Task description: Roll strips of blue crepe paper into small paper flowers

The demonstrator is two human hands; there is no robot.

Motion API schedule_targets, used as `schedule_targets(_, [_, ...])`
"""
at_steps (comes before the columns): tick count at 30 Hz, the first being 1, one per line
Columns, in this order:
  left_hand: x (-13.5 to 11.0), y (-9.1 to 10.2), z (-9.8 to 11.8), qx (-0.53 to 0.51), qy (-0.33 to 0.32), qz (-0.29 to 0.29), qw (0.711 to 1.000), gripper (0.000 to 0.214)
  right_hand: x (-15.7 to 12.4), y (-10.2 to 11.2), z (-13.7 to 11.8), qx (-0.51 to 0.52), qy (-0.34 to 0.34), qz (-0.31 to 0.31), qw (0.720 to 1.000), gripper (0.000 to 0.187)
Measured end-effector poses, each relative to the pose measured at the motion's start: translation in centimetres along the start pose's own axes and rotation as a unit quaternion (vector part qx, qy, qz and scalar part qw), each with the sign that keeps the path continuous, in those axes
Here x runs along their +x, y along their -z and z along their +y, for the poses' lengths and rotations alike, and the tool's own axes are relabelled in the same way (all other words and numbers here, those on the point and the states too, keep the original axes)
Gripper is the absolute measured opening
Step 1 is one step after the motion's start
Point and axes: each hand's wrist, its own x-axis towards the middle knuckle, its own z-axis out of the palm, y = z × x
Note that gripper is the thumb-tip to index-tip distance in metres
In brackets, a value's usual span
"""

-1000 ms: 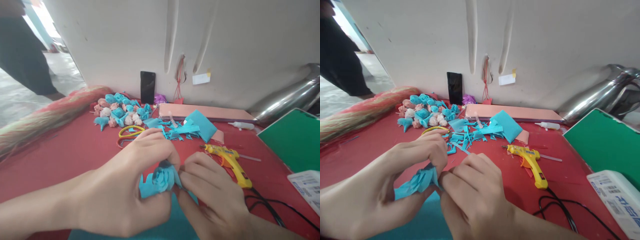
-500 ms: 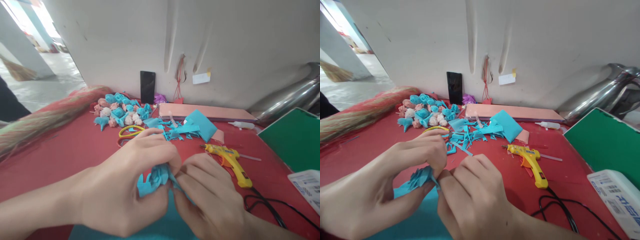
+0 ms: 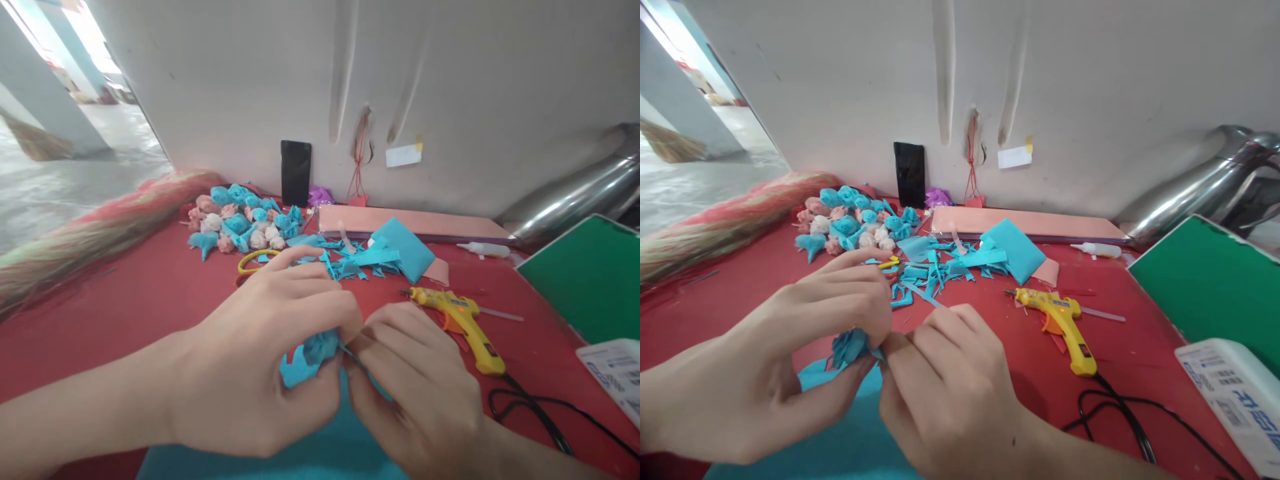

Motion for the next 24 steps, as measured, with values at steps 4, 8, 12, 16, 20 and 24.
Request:
schedule_targets(4, [-0.05,-0.32,-0.27,-0.013,0.012,0.014,1.000,0.014,0.09,-0.23,0.16,-0.017,0.006,-0.005,1.000,0.023])
schedule_targets(8, [-0.17,-0.44,-0.30,-0.009,0.027,0.010,1.000,0.012,0.20,-0.05,0.30,-0.034,0.023,-0.016,0.999,0.022])
schedule_targets(12, [-0.18,-0.31,-0.26,0.000,0.025,0.001,1.000,0.011,-0.10,0.10,0.37,-0.078,0.055,-0.039,0.995,0.019])
schedule_targets(16, [-0.21,-0.20,-0.19,0.008,0.016,-0.013,1.000,0.008,-0.38,-0.07,0.34,-0.101,0.068,-0.028,0.992,0.020])
schedule_targets(20, [-0.19,-0.14,-0.18,0.005,0.016,-0.011,1.000,0.012,-0.24,-0.03,0.23,-0.113,0.063,-0.045,0.991,0.022])
schedule_targets(24, [-0.05,-0.18,-0.35,-0.007,0.014,-0.001,1.000,0.014,-0.10,-0.03,0.18,-0.112,0.065,-0.038,0.991,0.019])
